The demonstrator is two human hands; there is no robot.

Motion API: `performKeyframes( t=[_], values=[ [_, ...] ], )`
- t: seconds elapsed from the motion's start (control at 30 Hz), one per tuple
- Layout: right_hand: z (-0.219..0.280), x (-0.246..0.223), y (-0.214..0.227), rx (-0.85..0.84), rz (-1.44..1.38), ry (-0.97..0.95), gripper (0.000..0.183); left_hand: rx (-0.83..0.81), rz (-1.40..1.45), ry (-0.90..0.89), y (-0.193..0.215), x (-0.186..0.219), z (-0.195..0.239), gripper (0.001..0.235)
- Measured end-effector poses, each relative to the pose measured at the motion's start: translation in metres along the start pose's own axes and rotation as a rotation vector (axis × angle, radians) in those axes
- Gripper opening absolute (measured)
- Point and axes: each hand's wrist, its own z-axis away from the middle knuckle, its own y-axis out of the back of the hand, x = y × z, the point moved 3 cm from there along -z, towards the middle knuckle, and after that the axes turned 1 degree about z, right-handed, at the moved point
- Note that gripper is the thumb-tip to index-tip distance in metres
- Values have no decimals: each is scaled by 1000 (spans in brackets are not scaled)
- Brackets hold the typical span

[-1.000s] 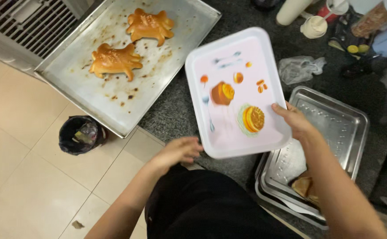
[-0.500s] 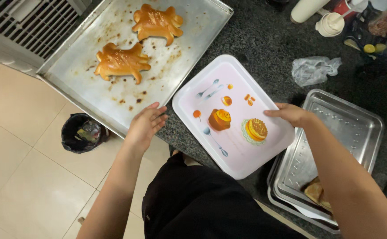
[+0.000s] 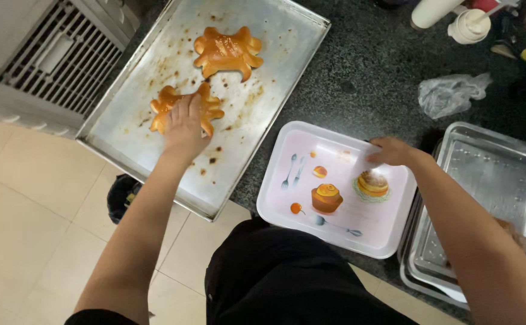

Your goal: The person wipes a white tray with a cloth, then transfers baked goods from a metal baking sheet to the tray. They retrieve a tray of croissants from a display case and place them on the counter. Finally, they wipe a metal tray and transfer two croissants onto it.

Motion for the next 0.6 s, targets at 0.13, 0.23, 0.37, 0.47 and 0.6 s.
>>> performKeyframes(
  t=[0.13,0.23,0.37,0.47,0.6],
  values=[
    [15,2,-16,85,-141,-141,54,-134,-320,-81,2,-24,-38,124],
    [28,-5,-19,288,-251,-127,51,-226,-398,-152,-2,-35,-55,128],
    [42,-26,-19,572,-230,-36,38,-359,-356,-192,-10,-42,-68,132],
    [50,-44,-18,682,-240,-157,35,-394,-333,-194,-9,-46,-76,129],
    [74,-73,-14,906,-162,-169,26,-404,-149,-155,8,-58,-81,122]
  ],
)
